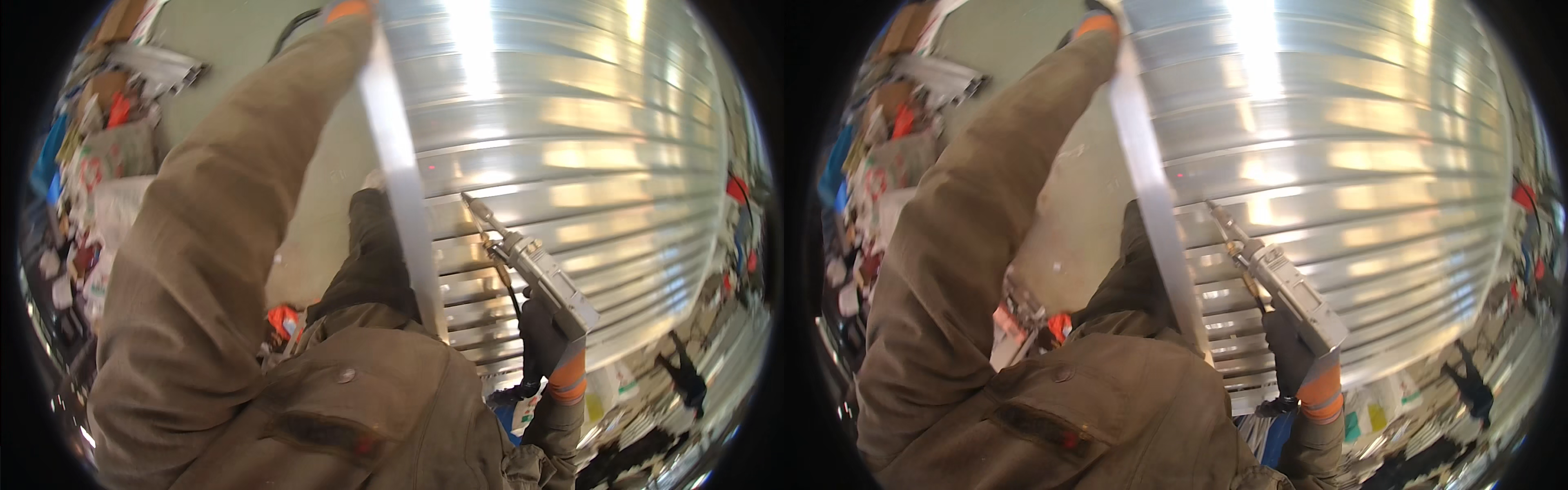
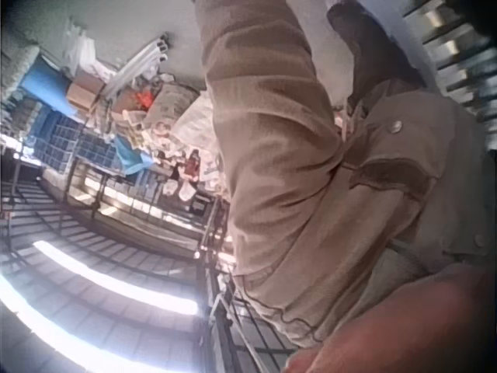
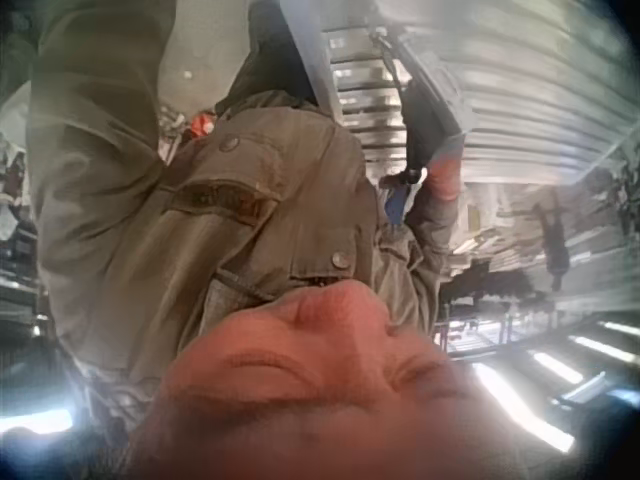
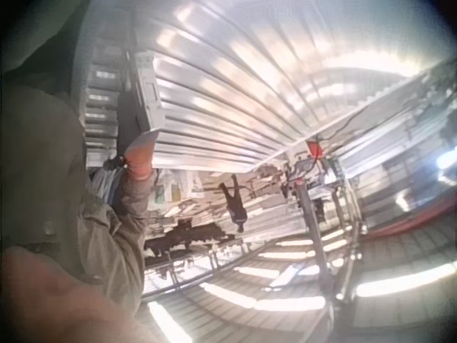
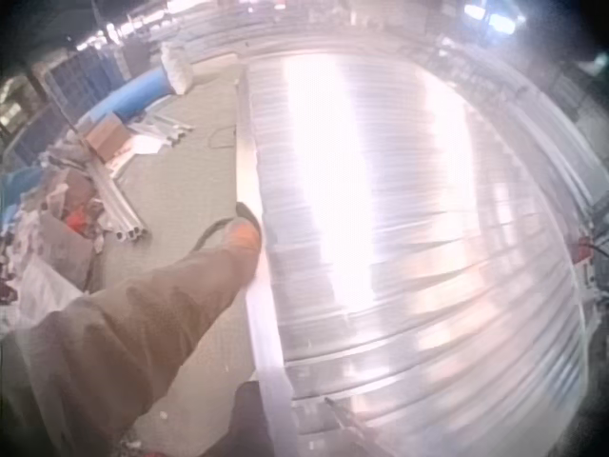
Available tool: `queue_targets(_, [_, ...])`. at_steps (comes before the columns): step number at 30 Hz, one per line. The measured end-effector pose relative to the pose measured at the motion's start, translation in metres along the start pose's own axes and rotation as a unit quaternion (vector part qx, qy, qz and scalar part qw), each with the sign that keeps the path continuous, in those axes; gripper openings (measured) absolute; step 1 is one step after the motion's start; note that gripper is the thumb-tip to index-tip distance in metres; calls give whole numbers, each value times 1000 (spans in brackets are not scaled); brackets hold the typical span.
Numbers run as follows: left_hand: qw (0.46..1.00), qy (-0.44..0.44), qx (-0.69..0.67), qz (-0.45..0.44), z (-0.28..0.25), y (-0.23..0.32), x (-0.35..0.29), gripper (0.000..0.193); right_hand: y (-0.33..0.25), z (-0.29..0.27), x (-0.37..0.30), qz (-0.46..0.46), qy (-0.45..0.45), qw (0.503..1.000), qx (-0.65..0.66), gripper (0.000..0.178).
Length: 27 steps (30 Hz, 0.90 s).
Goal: The person welds a metal frame using a handheld welding gun, creating bright sparks along the seams. They briefly pause to interact with a control panel screen before resuming the welding process on the metal structure.
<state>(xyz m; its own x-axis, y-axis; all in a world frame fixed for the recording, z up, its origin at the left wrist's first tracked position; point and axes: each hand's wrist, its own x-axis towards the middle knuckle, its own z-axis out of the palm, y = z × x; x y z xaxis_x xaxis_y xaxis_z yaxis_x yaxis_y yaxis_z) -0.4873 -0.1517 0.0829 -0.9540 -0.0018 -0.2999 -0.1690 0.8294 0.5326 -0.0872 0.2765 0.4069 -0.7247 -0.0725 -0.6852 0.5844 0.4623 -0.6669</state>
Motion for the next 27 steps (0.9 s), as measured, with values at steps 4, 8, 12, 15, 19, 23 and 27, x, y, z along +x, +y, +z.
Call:
queue_targets(4, [983,-40,-154,88,-5,-50,54,101,17,-2,-61,-127,95,986,-51,35])
queue_targets(8, [892,-140,-399,162,-5,-78,134,102,29,28,-135,57,181,982,25,41])
queue_targets(12, [926,-108,-336,134,-13,-90,166,97,38,71,-163,75,228,958,156,29])
queue_targets(15, [956,-70,-263,105,-15,-83,161,93,36,84,-179,122,211,934,263,24])
queue_targets(19, [982,-20,-177,67,-16,-73,130,88,8,85,-168,105,184,934,289,21])
queue_targets(23, [994,44,-99,-30,-26,-84,69,85,-41,68,-135,13,188,951,247,28])
queue_targets(27, [981,78,-103,-143,-27,-74,30,82,-84,53,-94,-6,208,972,108,21])
